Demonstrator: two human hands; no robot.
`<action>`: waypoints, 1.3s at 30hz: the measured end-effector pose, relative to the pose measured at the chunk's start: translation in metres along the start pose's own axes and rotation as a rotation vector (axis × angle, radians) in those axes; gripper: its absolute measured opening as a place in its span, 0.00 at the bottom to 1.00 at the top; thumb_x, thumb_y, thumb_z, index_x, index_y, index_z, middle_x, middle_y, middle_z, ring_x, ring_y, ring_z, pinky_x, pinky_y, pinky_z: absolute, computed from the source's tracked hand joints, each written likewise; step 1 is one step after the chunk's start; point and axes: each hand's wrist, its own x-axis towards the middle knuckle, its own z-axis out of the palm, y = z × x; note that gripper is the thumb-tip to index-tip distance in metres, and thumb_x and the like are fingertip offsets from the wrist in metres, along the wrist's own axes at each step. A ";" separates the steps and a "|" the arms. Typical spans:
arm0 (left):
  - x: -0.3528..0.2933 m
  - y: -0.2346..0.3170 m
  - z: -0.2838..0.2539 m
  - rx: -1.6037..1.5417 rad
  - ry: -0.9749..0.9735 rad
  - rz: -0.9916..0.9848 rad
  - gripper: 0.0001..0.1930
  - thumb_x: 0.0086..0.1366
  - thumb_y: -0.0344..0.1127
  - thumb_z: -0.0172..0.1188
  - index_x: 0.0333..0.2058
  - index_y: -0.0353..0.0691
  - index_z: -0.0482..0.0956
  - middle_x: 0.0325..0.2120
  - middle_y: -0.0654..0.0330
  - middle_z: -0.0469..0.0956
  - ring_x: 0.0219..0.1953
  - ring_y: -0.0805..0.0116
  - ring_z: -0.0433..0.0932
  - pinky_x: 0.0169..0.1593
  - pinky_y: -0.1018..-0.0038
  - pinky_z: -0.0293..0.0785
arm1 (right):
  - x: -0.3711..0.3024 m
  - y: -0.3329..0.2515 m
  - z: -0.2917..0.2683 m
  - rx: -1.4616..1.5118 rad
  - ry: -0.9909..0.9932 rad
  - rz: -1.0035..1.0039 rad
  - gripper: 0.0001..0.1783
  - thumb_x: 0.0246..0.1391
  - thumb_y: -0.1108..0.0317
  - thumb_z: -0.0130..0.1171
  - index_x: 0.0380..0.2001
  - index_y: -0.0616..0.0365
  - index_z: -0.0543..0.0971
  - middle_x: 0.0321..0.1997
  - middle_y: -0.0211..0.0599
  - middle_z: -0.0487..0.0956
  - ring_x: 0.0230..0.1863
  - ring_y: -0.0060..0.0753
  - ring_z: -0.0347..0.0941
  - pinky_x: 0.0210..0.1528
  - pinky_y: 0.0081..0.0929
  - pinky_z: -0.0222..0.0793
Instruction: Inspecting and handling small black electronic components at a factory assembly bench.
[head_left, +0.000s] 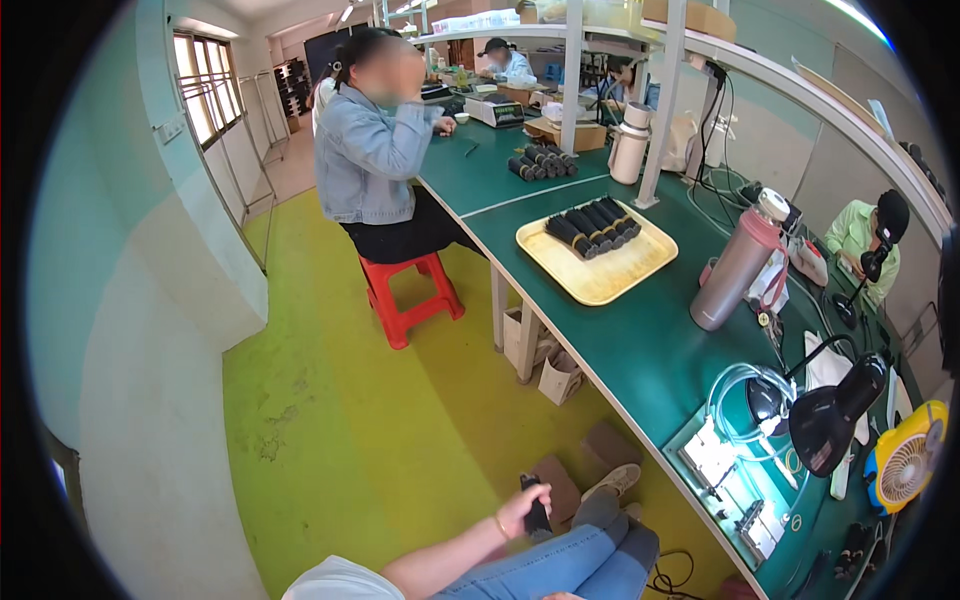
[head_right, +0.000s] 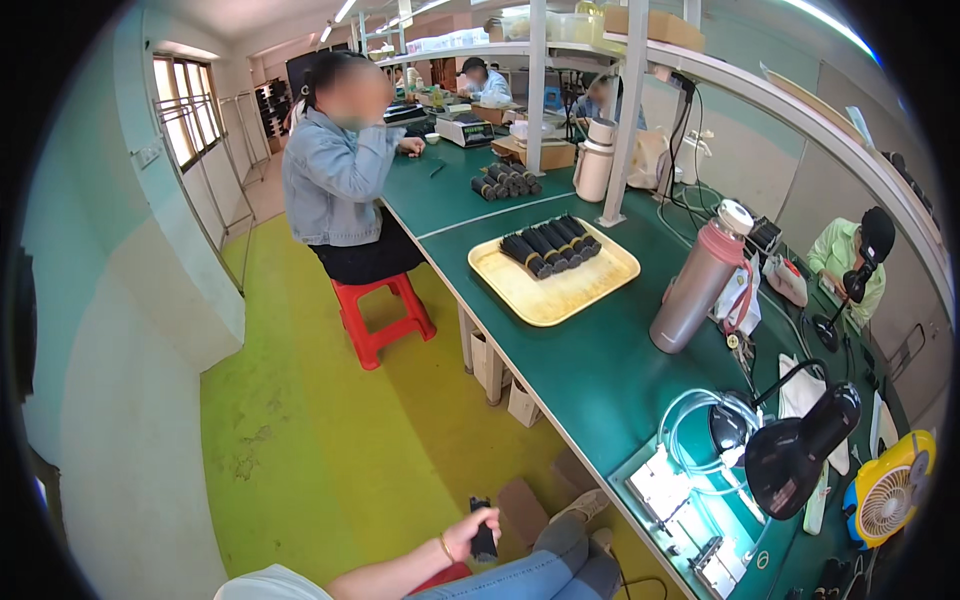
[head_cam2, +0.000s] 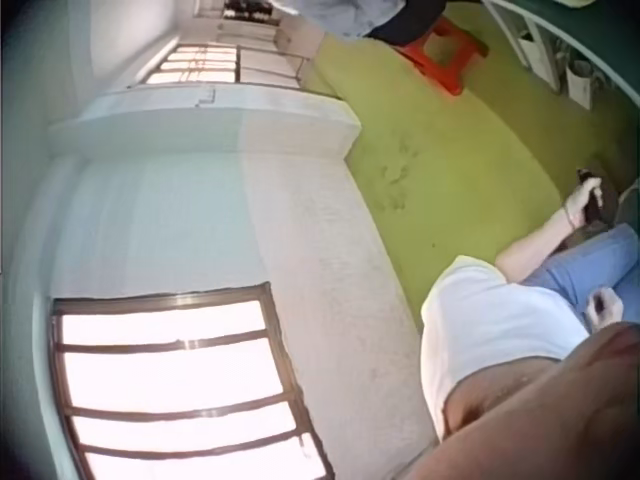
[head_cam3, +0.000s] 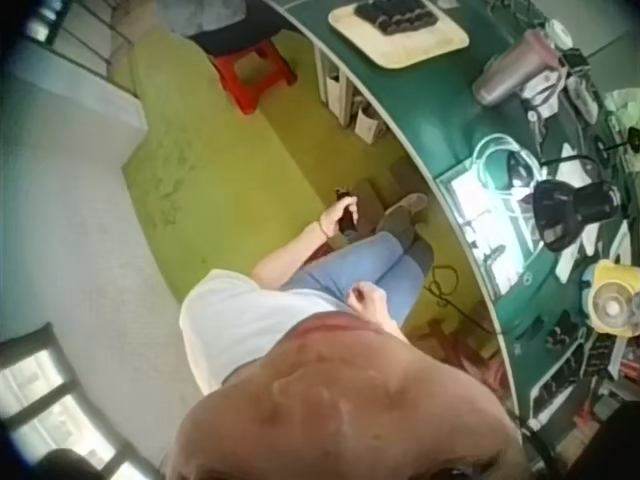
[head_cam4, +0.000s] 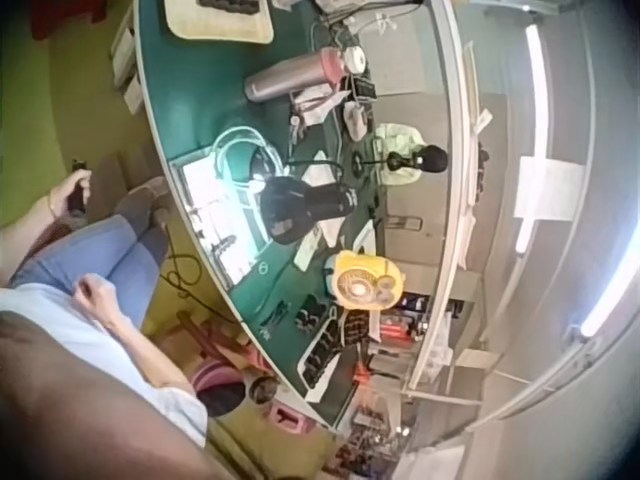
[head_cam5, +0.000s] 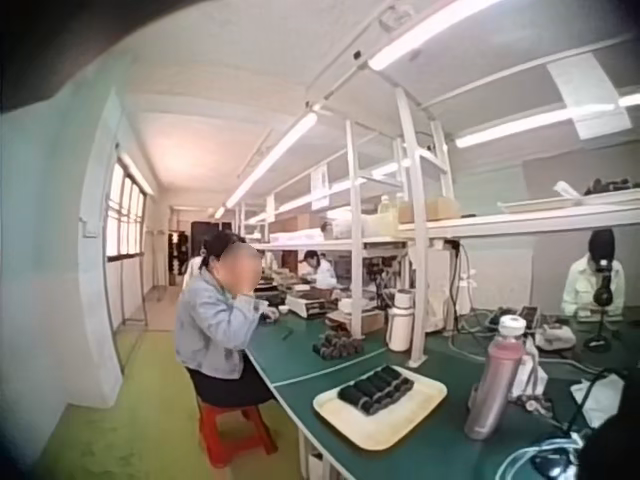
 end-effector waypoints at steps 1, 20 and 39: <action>-0.003 0.007 -0.002 -0.004 -0.010 0.021 0.10 0.58 0.40 0.52 0.20 0.49 0.63 0.15 0.72 0.64 0.18 0.79 0.62 0.23 0.80 0.64 | -0.003 0.001 0.002 0.042 0.005 0.006 0.04 0.42 0.71 0.56 0.22 0.60 0.74 0.19 0.44 0.70 0.19 0.42 0.67 0.23 0.31 0.63; -0.072 -0.044 0.072 0.162 -0.107 -0.208 0.11 0.62 0.38 0.49 0.21 0.45 0.63 0.15 0.72 0.61 0.17 0.81 0.60 0.23 0.83 0.61 | -0.046 0.000 -0.006 0.315 0.213 0.125 0.04 0.48 0.73 0.54 0.24 0.62 0.73 0.18 0.28 0.71 0.19 0.16 0.65 0.22 0.16 0.62; -0.098 -0.068 0.059 0.507 -0.342 -0.421 0.07 0.59 0.37 0.54 0.26 0.46 0.66 0.10 0.75 0.53 0.10 0.86 0.51 0.13 0.85 0.49 | -0.049 0.000 -0.001 0.648 0.238 0.261 0.04 0.50 0.72 0.53 0.27 0.62 0.74 0.21 0.25 0.72 0.21 0.14 0.66 0.24 0.13 0.63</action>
